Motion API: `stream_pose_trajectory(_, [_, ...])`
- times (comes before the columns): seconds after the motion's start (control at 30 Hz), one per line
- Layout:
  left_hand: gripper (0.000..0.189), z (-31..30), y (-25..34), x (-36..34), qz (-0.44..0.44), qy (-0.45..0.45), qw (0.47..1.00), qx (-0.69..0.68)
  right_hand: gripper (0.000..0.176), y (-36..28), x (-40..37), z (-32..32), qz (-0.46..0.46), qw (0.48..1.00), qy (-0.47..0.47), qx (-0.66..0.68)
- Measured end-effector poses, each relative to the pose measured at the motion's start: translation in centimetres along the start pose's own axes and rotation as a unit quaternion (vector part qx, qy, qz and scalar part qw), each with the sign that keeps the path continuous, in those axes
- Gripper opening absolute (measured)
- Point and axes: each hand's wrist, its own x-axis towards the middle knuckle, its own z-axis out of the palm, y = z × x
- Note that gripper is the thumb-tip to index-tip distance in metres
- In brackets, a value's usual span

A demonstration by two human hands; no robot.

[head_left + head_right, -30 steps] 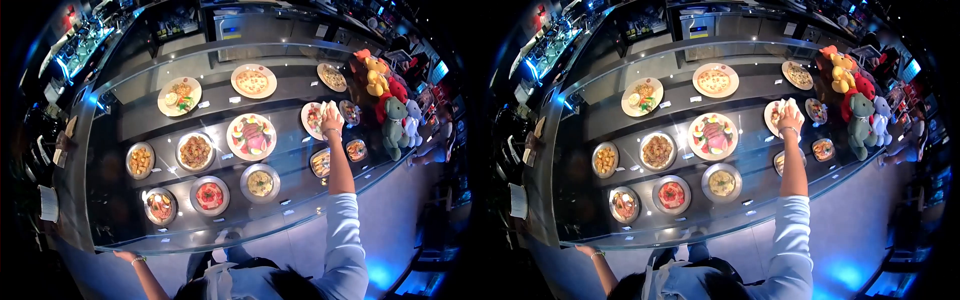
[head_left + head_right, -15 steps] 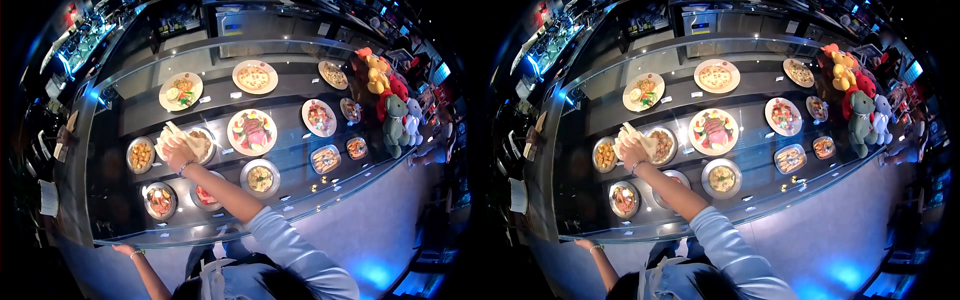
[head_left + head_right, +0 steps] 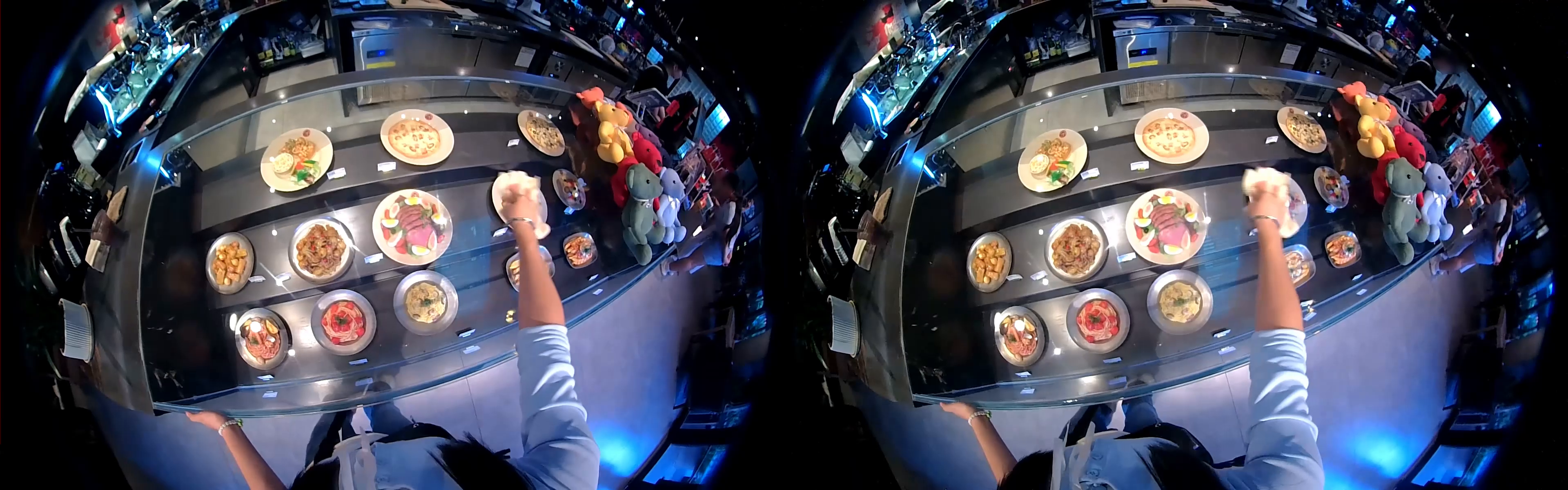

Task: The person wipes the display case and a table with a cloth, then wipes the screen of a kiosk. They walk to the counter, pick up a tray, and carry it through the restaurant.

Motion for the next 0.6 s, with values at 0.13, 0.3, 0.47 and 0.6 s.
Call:
stream_pose_trajectory(0.13, [0.065, -1.4, -1.5, 2.3, -0.018, -0.027, 0.999, -0.031, 0.023, -14.8, -7.8, 1.0, -0.184, 0.978, 0.044, 0.083])
stream_pose_trajectory(0.3, [0.054, -1.2, -1.4, 2.6, 0.055, 0.036, 0.998, 0.006, 0.019, -27.6, -21.1, 1.2, -0.356, 0.913, -0.009, 0.198])
stream_pose_trajectory(0.47, [0.031, -3.9, -5.3, 6.9, 0.256, 0.045, 0.915, 0.310, 0.023, -29.6, -25.3, 1.7, -0.291, 0.876, -0.092, 0.373])
stream_pose_trajectory(0.6, [0.026, -4.9, -5.4, 6.2, 0.308, 0.044, 0.839, 0.448, 0.029, -24.8, -31.0, -4.4, -0.134, 0.768, -0.203, 0.592])
